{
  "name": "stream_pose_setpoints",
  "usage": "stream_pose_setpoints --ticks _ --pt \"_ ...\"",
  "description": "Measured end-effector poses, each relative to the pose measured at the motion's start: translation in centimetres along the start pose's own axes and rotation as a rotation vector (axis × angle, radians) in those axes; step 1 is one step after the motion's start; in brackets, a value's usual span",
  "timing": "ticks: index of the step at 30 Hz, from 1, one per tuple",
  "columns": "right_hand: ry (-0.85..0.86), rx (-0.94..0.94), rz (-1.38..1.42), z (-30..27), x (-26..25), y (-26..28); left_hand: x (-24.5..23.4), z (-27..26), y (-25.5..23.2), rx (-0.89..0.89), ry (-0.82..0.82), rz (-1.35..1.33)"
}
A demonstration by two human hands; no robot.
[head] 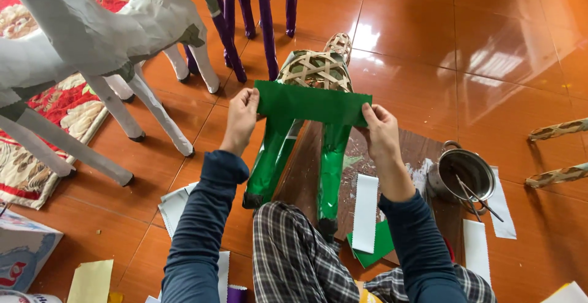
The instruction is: Decorating a bamboo giraffe frame by cutting and gluing green paper strips onto its legs and body.
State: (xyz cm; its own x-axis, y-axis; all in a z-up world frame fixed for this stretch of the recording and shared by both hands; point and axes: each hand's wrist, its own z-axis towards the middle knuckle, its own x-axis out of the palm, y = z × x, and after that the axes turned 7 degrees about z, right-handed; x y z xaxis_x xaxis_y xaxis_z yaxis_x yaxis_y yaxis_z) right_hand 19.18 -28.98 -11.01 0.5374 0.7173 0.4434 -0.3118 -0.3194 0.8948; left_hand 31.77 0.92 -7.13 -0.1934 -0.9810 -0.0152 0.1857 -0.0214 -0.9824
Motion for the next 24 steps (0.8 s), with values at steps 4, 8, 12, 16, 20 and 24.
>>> stream_pose_setpoints --ticks 4,8,12,16,20,24 --pt "-0.045 0.013 -0.014 0.1 -0.8 -1.6 0.2 1.3 4.4 -0.031 -0.022 0.051" --pt "-0.051 0.044 0.047 0.5 -0.7 -2.7 1.0 1.7 5.7 -0.068 -0.044 0.121" --pt "-0.060 0.066 0.086 0.3 -0.6 -2.9 1.2 2.5 6.9 -0.113 -0.043 0.096" --pt "-0.042 0.062 0.091 0.4 -0.5 -3.6 1.0 3.4 7.8 -0.125 -0.041 0.141" --pt "-0.024 0.072 0.131 -0.1 0.3 -3.9 0.9 5.0 9.0 -0.158 -0.042 0.205" --pt "-0.037 0.091 0.171 0.1 -1.3 -6.4 1.2 4.7 7.9 -0.268 0.005 0.142"
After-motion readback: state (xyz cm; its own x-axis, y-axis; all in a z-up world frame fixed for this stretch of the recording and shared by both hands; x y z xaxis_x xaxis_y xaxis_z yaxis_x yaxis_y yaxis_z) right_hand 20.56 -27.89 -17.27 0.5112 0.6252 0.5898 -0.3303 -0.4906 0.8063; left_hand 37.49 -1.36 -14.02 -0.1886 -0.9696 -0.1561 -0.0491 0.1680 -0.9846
